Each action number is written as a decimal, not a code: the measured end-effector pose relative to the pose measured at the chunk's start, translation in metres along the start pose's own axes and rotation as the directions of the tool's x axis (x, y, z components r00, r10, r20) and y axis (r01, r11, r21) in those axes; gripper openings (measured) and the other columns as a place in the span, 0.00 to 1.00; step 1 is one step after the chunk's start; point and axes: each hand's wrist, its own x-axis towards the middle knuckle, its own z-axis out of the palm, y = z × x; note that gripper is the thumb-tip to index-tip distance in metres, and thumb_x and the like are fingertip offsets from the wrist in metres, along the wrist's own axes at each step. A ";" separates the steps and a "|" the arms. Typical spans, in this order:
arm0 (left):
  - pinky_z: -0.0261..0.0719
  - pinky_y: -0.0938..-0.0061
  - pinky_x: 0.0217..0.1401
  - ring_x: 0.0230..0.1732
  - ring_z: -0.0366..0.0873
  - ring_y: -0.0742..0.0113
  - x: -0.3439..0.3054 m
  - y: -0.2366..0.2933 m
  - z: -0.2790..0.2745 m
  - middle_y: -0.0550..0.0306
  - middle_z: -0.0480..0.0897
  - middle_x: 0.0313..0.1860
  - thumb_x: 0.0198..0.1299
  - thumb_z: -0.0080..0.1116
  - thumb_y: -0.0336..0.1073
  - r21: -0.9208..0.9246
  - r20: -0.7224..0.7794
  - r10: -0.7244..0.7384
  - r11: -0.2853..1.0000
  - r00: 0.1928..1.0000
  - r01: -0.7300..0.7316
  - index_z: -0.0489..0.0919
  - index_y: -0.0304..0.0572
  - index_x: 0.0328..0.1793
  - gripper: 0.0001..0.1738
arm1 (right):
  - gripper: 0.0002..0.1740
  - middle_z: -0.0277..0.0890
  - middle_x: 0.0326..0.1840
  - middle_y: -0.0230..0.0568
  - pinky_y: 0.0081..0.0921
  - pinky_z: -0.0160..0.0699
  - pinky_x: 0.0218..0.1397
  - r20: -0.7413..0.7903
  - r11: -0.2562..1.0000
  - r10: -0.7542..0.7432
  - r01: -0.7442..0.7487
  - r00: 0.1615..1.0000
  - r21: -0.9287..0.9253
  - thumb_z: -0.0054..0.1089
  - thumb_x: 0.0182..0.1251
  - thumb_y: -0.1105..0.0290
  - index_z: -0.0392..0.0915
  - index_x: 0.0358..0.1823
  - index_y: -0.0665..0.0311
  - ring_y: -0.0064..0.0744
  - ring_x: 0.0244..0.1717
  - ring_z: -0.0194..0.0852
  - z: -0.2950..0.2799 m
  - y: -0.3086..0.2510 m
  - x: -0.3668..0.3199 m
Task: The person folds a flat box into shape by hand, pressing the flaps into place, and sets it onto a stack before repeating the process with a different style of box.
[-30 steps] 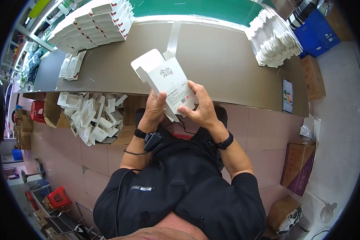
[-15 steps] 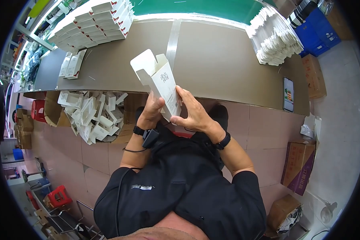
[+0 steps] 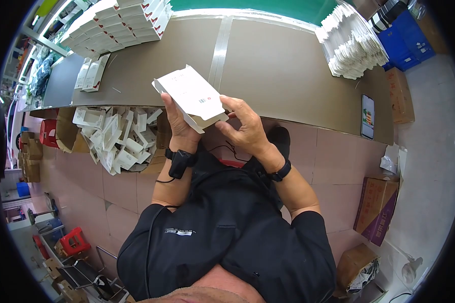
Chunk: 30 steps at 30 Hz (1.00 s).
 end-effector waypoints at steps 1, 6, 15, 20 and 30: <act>0.88 0.54 0.62 0.64 0.81 0.53 0.000 0.000 0.000 0.48 0.78 0.63 0.56 0.63 0.76 -0.006 -0.002 0.000 1.000 1.000 0.000 0.64 0.42 0.77 0.55 | 0.34 0.76 0.68 0.45 0.30 0.84 0.58 -0.025 1.000 -0.017 0.017 1.000 -0.003 0.74 0.66 0.68 0.72 0.73 0.61 0.37 0.62 0.79 0.000 0.001 0.001; 0.88 0.55 0.62 0.65 0.80 0.55 0.000 -0.001 -0.005 0.51 0.78 0.64 0.57 0.62 0.76 -0.104 0.023 -0.060 0.993 0.998 0.062 0.65 0.45 0.76 0.54 | 0.37 0.76 0.67 0.45 0.30 0.84 0.58 -0.068 0.996 -0.084 0.081 0.994 -0.044 0.74 0.68 0.65 0.68 0.76 0.61 0.34 0.62 0.80 0.001 0.004 0.000; 0.85 0.54 0.65 0.64 0.80 0.54 -0.004 -0.002 0.002 0.54 0.79 0.65 0.55 0.61 0.78 -0.145 -0.005 -0.031 0.989 0.999 0.030 0.66 0.48 0.76 0.54 | 0.44 0.76 0.68 0.44 0.28 0.83 0.57 -0.102 0.987 0.068 -0.052 0.992 0.150 0.75 0.67 0.66 0.59 0.80 0.64 0.31 0.63 0.78 0.011 0.007 -0.009; 0.83 0.52 0.68 0.66 0.79 0.54 -0.005 0.000 0.005 0.54 0.78 0.66 0.54 0.61 0.80 -0.138 -0.020 -0.045 0.990 0.999 0.042 0.65 0.49 0.77 0.55 | 0.44 0.76 0.67 0.45 0.28 0.84 0.57 -0.092 0.987 0.063 -0.048 0.994 0.155 0.77 0.65 0.68 0.61 0.79 0.65 0.32 0.64 0.78 0.014 0.013 -0.009; 0.83 0.52 0.67 0.66 0.79 0.54 -0.003 -0.003 -0.002 0.55 0.78 0.66 0.53 0.61 0.80 -0.153 0.010 -0.071 0.986 0.997 0.071 0.66 0.50 0.76 0.56 | 0.40 0.80 0.60 0.47 0.27 0.88 0.49 -0.151 0.991 0.039 -0.019 0.988 0.131 0.79 0.61 0.69 0.69 0.73 0.67 0.31 0.51 0.84 0.014 0.005 -0.003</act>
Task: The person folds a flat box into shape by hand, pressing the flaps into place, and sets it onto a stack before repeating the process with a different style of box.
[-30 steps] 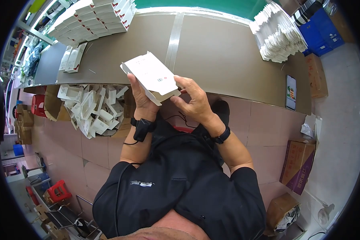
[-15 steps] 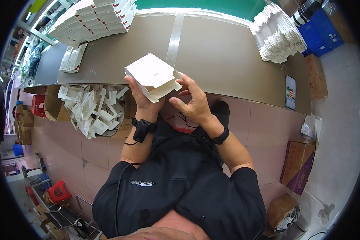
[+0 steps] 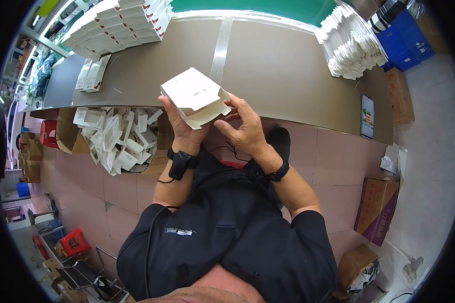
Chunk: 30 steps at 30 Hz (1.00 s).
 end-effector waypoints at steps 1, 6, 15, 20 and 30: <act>0.83 0.52 0.67 0.66 0.79 0.54 0.000 0.000 0.000 0.55 0.78 0.66 0.53 0.61 0.80 0.003 -0.010 0.004 1.000 1.000 -0.004 0.66 0.50 0.76 0.55 | 0.40 0.79 0.61 0.45 0.27 0.87 0.51 0.011 1.000 0.013 -0.013 1.000 0.004 0.78 0.62 0.69 0.68 0.74 0.66 0.30 0.53 0.83 -0.001 -0.001 0.000; 0.82 0.53 0.67 0.66 0.79 0.55 -0.002 0.000 0.002 0.55 0.78 0.66 0.54 0.61 0.80 -0.005 -0.031 0.008 1.000 0.999 -0.008 0.66 0.50 0.77 0.55 | 0.40 0.78 0.61 0.41 0.26 0.85 0.56 0.028 1.000 0.027 -0.027 0.999 -0.011 0.77 0.64 0.69 0.67 0.75 0.66 0.28 0.57 0.81 -0.004 -0.008 0.002; 0.81 0.53 0.70 0.70 0.76 0.54 -0.004 -0.001 0.004 0.55 0.75 0.70 0.53 0.61 0.80 0.052 -0.030 0.011 0.999 0.999 -0.009 0.63 0.49 0.79 0.58 | 0.36 0.78 0.59 0.40 0.25 0.84 0.56 0.017 1.000 -0.025 0.025 1.000 -0.010 0.74 0.66 0.72 0.68 0.73 0.67 0.28 0.54 0.82 -0.006 -0.013 0.007; 0.82 0.54 0.69 0.69 0.76 0.54 -0.004 0.002 0.012 0.54 0.75 0.69 0.50 0.63 0.81 0.089 0.008 0.065 0.994 0.998 -0.065 0.62 0.50 0.79 0.60 | 0.28 0.79 0.54 0.39 0.21 0.83 0.51 -0.089 0.972 0.088 -0.066 0.992 0.227 0.72 0.70 0.70 0.73 0.68 0.68 0.24 0.48 0.82 -0.002 -0.002 -0.006; 0.83 0.59 0.66 0.67 0.79 0.58 -0.009 -0.003 -0.021 0.52 0.74 0.70 0.46 0.67 0.80 0.408 0.234 0.025 0.905 0.972 -0.122 0.64 0.40 0.76 0.63 | 0.17 0.80 0.38 0.31 0.14 0.71 0.38 0.142 0.702 0.490 -0.486 0.860 0.522 0.61 0.78 0.61 0.81 0.54 0.69 0.15 0.35 0.72 -0.014 -0.031 0.003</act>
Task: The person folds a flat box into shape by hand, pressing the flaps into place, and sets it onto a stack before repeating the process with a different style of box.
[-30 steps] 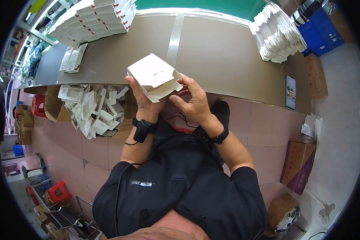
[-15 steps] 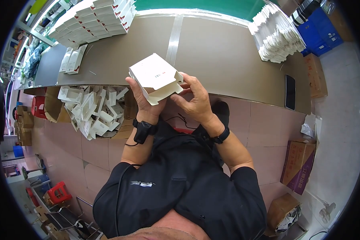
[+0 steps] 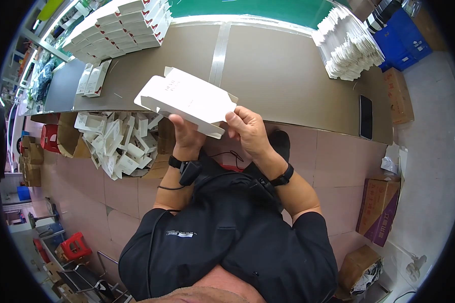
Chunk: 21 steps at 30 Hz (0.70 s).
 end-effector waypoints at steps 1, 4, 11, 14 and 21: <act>0.83 0.60 0.66 0.67 0.79 0.58 -0.001 0.000 0.001 0.52 0.73 0.72 0.46 0.67 0.80 0.054 0.038 -0.020 0.998 0.999 0.018 0.64 0.40 0.77 0.64 | 0.17 0.80 0.37 0.30 0.15 0.70 0.37 0.016 0.995 0.069 -0.069 0.998 0.065 0.60 0.79 0.61 0.81 0.54 0.68 0.15 0.33 0.71 0.001 -0.001 0.001; 0.79 0.62 0.69 0.69 0.77 0.60 0.003 -0.002 0.005 0.52 0.73 0.72 0.49 0.75 0.69 0.002 0.108 0.007 1.000 0.994 -0.007 0.60 0.38 0.80 0.62 | 0.14 0.80 0.37 0.30 0.16 0.70 0.36 -0.096 0.990 0.018 -0.004 0.995 0.143 0.61 0.78 0.63 0.81 0.52 0.67 0.15 0.32 0.71 0.005 -0.010 0.007; 0.81 0.68 0.64 0.61 0.80 0.65 -0.005 0.020 0.011 0.52 0.78 0.67 0.60 0.76 0.41 0.396 0.303 -0.419 0.872 0.856 0.287 0.64 0.36 0.81 0.47 | 0.07 0.84 0.40 0.32 0.20 0.74 0.46 -0.125 0.690 -0.607 0.443 0.785 -0.572 0.61 0.77 0.69 0.81 0.45 0.65 0.22 0.38 0.76 -0.030 -0.051 0.014; 0.82 0.71 0.59 0.56 0.82 0.68 -0.012 0.052 0.019 0.53 0.81 0.63 0.62 0.72 0.33 0.631 0.389 -0.588 0.731 0.709 0.259 0.68 0.37 0.79 0.40 | 0.06 0.83 0.39 0.35 0.23 0.75 0.48 0.010 0.428 -0.717 0.451 0.697 -0.783 0.62 0.77 0.70 0.81 0.44 0.66 0.27 0.40 0.78 -0.042 -0.070 0.013; 0.79 0.74 0.55 0.53 0.80 0.68 -0.004 0.083 0.030 0.49 0.81 0.62 0.62 0.74 0.45 0.669 0.234 0.098 0.706 0.967 -0.234 0.72 0.33 0.75 0.39 | 0.04 0.82 0.36 0.41 0.31 0.76 0.50 0.329 0.264 -0.578 0.553 0.747 -0.790 0.64 0.72 0.74 0.81 0.43 0.67 0.39 0.43 0.79 -0.036 -0.088 0.001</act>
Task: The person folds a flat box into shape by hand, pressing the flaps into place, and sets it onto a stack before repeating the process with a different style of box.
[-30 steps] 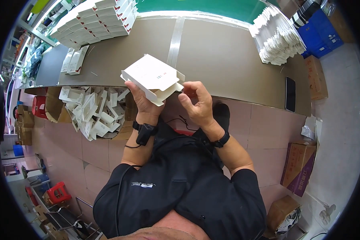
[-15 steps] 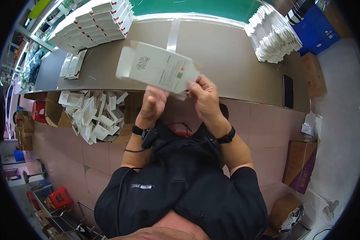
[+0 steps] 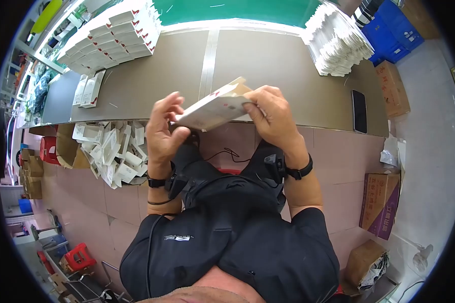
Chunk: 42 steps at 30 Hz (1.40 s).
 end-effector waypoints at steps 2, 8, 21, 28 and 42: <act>0.77 0.70 0.60 0.57 0.79 0.65 0.008 0.009 0.002 0.47 0.79 0.63 0.62 0.73 0.53 0.288 0.179 -0.085 0.957 0.980 0.030 0.72 0.31 0.75 0.43 | 0.04 0.83 0.38 0.41 0.33 0.77 0.52 0.096 0.999 -0.033 0.031 0.995 0.022 0.65 0.70 0.75 0.82 0.43 0.66 0.41 0.44 0.79 0.001 -0.008 0.002; 0.71 0.65 0.70 0.67 0.74 0.59 -0.005 -0.030 0.013 0.47 0.75 0.68 0.52 0.72 0.70 -0.231 0.639 -0.257 0.834 0.725 0.500 0.64 0.32 0.79 0.60 | 0.07 0.84 0.40 0.40 0.38 0.78 0.58 0.182 0.981 -0.166 0.144 0.969 0.128 0.66 0.67 0.77 0.84 0.45 0.65 0.44 0.45 0.79 0.010 -0.017 0.002; 0.73 0.63 0.70 0.69 0.74 0.61 -0.028 -0.040 0.035 0.48 0.74 0.71 0.42 0.81 0.63 -0.460 0.560 -0.387 0.590 0.732 0.664 0.61 0.32 0.80 0.66 | 0.09 0.85 0.42 0.43 0.40 0.77 0.66 0.198 0.983 -0.107 0.073 0.974 0.170 0.66 0.69 0.74 0.84 0.49 0.65 0.46 0.50 0.82 0.020 -0.016 0.000; 0.75 0.61 0.70 0.69 0.75 0.57 -0.031 -0.057 0.017 0.47 0.75 0.70 0.45 0.81 0.59 -0.584 0.469 -0.336 0.576 0.817 0.572 0.62 0.32 0.80 0.63 | 0.14 0.86 0.47 0.43 0.36 0.77 0.65 -0.139 0.980 0.009 0.019 0.990 0.199 0.64 0.73 0.70 0.82 0.56 0.67 0.38 0.52 0.82 0.034 -0.012 -0.005; 0.77 0.58 0.71 0.69 0.76 0.54 -0.053 -0.072 -0.023 0.46 0.75 0.70 0.44 0.82 0.61 -0.703 0.277 -0.379 0.547 0.883 0.454 0.62 0.34 0.80 0.63 | 0.21 0.86 0.50 0.50 0.35 0.81 0.56 0.770 0.832 0.353 -0.555 0.531 0.001 0.61 0.73 0.60 0.80 0.59 0.66 0.43 0.51 0.85 0.127 0.096 -0.152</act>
